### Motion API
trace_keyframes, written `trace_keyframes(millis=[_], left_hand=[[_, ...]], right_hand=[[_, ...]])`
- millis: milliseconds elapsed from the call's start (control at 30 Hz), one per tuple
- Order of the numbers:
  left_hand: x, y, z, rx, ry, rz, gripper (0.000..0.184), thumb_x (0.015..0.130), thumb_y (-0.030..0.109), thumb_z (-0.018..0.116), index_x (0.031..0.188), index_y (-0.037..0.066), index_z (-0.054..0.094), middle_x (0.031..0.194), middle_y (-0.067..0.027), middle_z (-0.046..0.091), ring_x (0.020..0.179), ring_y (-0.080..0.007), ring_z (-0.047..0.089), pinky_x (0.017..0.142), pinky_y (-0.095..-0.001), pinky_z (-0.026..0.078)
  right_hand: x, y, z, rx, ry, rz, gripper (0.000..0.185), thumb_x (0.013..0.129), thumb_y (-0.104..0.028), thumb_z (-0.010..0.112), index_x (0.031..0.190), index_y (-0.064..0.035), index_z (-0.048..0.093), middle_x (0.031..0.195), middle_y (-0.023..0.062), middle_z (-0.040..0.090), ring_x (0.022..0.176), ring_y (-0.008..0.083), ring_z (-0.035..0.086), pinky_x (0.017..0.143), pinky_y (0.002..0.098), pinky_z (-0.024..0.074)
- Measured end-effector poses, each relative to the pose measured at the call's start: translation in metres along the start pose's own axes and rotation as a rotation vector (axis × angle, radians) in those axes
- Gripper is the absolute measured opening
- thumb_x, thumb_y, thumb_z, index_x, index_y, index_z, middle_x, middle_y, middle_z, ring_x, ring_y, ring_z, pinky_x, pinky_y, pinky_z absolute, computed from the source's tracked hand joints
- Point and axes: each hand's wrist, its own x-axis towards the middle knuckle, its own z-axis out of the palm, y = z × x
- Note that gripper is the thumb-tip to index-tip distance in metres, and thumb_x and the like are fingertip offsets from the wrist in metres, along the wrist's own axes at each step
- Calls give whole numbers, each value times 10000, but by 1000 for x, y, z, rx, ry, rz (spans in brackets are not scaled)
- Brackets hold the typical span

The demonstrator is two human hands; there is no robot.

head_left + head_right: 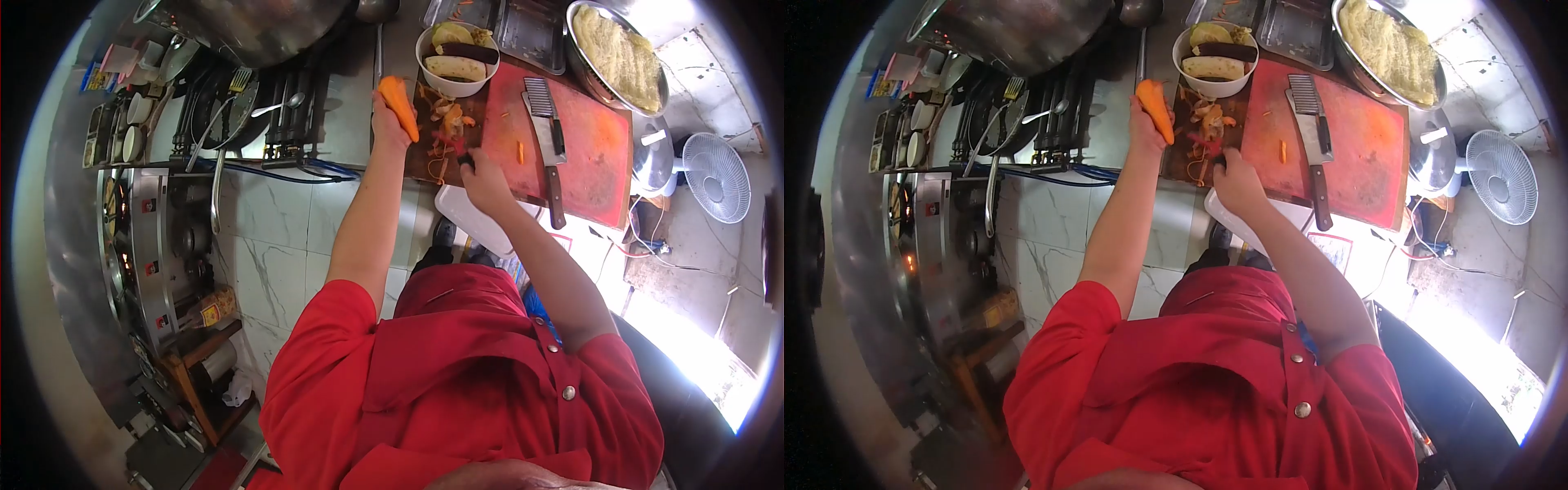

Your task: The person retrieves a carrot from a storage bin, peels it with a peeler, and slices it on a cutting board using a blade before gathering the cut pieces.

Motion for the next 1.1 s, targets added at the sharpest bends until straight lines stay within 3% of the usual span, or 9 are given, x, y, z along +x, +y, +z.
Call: trace_keyframes(millis=[200, 333, 400, 467, 600, 767, 867, 933, 1100], left_hand=[[-28, -15, 14, 230, -27, -27, 495, 955, 510, 349, 997, 63, 557, 761, -77, 575, 643, -180, 564, 576, -301, 493], [-25, -23, 13, 134, 15, 23, 504, 957, 510, 340, 1021, 54, 542, 752, -75, 568, 625, -170, 548, 582, -301, 492], [-15, -19, 10, 95, 8, 35, 511, 955, 515, 340, 1034, 50, 537, 750, -74, 564, 623, -175, 544, 585, -301, 491], [-9, -10, 7, 187, 99, 22, 519, 949, 525, 348, 1037, 49, 538, 750, -72, 558, 616, -187, 536, 581, -305, 486], [-4, -1, 3, 67, -41, -7, 549, 952, 544, 303, 1019, 60, 552, 732, -91, 562, 630, -202, 551, 559, -302, 480], [-29, -12, 25, 179, -31, 18, 488, 956, 499, 364, 1033, 55, 552, 761, -84, 577, 653, -176, 559, 575, -292, 483], [-26, -19, 18, 165, -41, 38, 479, 965, 478, 359, 1042, 46, 550, 786, -83, 588, 663, -175, 568, 588, -290, 485], [-19, -17, 12, 200, -66, 53, 475, 969, 467, 355, 1052, 40, 547, 808, -82, 595, 669, -181, 571, 601, -296, 488], [-4, -5, -2, 155, -2, 88, 483, 978, 457, 327, 1064, 30, 535, 896, -97, 590, 697, -198, 562, 624, -329, 485]], right_hand=[[62, -52, -14, 19, 159, -190, 316, 838, -139, 493, 1083, 55, 450, 912, 333, 565, 875, 487, 551, 777, 515, 454], [73, -11, 33, -373, 156, -410, 265, 842, -112, 463, 1040, 59, 425, 911, 367, 530, 842, 514, 550, 768, 530, 447], [19, -37, 15, 9, -27, -82, 264, 851, -123, 463, 1048, 50, 429, 941, 361, 534, 851, 495, 562, 774, 521, 445], [-5, -25, 8, 111, -113, 14, 278, 857, -123, 456, 1078, 43, 425, 954, 346, 547, 868, 471, 569, 777, 518, 435], [-10, -8, 2, 95, -55, 57, 322, 856, -122, 453, 1134, 36, 417, 940, 329, 564, 877, 459, 567, 772, 520, 428], [55, -44, -5, 84, 129, -161, 375, 847, -127, 460, 1152, 88, 430, 954, 333, 550, 915, 450, 562, 772, 493, 452], [67, -50, 0, -253, 110, -271, 295, 872, -136, 448, 1112, 35, 424, 939, 325, 571, 863, 467, 571, 756, 509, 436], [45, -50, 8, -174, 38, -150, 383, 848, -130, 464, 1150, 106, 439, 902, 316, 568, 908, 437, 571, 784, 473, 454], [-6, -9, 12, 138, -166, 116, 395, 862, -158, 472, 1154, 105, 439, 951, 324, 577, 976, 429, 568, 829, 479, 429]])
